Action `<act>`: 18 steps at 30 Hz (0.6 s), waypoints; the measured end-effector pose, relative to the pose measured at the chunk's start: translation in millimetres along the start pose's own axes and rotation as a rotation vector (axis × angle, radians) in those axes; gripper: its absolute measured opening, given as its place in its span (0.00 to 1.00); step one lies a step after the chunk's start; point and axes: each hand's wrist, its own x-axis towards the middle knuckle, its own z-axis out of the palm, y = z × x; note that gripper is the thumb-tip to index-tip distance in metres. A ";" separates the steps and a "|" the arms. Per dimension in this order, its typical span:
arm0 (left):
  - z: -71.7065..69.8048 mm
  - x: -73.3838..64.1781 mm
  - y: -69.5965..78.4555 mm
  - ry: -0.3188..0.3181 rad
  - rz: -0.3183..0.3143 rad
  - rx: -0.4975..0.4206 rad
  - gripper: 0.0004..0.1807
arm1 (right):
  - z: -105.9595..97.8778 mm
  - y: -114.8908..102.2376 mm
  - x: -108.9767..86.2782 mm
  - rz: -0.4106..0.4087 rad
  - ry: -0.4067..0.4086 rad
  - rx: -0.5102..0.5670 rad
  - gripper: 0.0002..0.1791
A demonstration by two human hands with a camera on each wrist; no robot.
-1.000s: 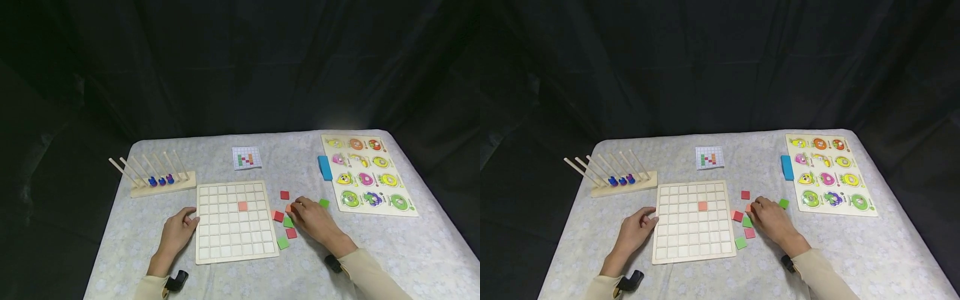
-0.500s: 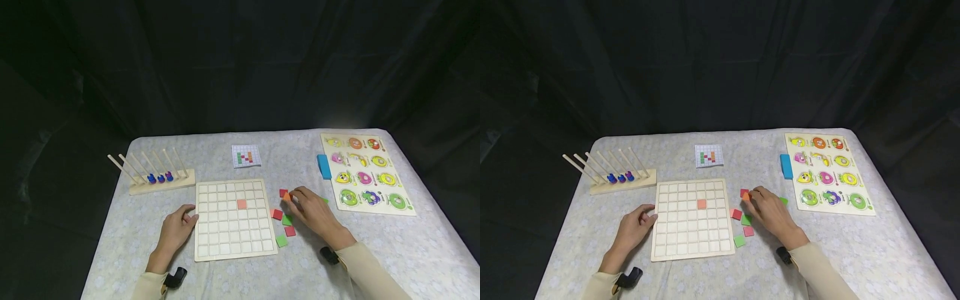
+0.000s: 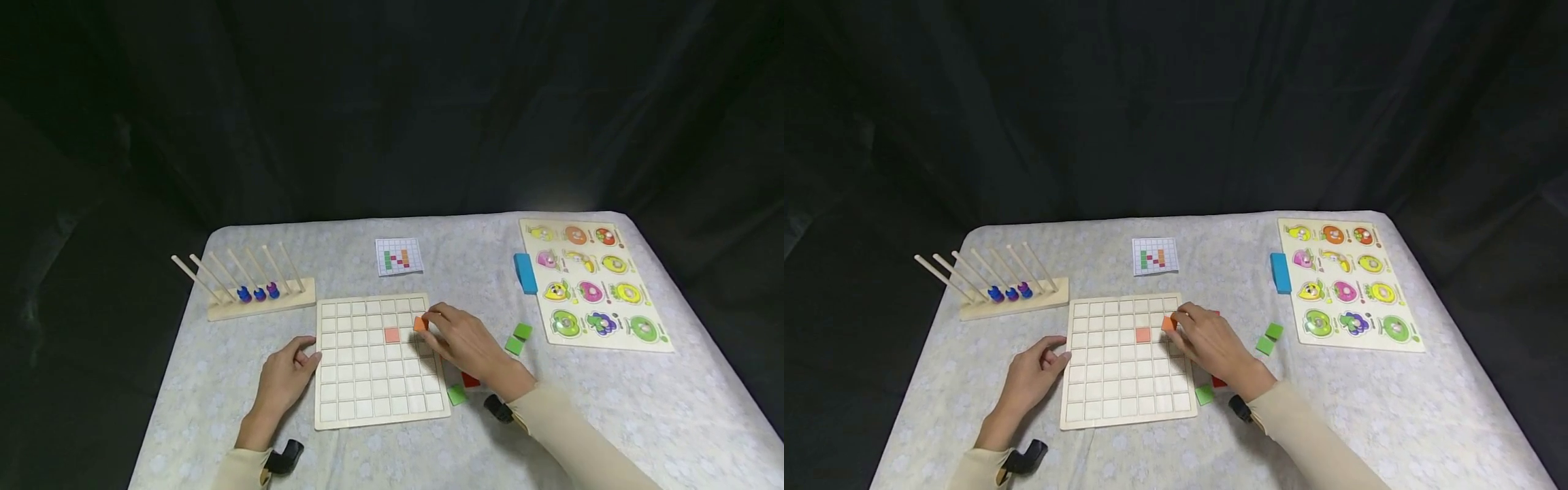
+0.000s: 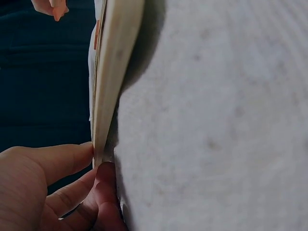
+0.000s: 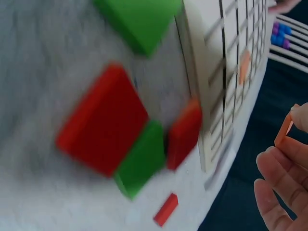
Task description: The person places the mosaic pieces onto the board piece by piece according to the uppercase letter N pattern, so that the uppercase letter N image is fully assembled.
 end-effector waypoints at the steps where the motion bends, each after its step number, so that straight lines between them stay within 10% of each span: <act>1: 0.7 -0.5 -0.5 0.000 0.002 -0.001 0.18 | 2.8 -2.2 -1.0 -0.011 -0.007 0.001 0.12; 18: 0.0 -1.6 0.9 0.007 -0.005 -0.013 0.18 | 25.1 -25.0 1.9 -0.152 -0.105 -0.049 0.08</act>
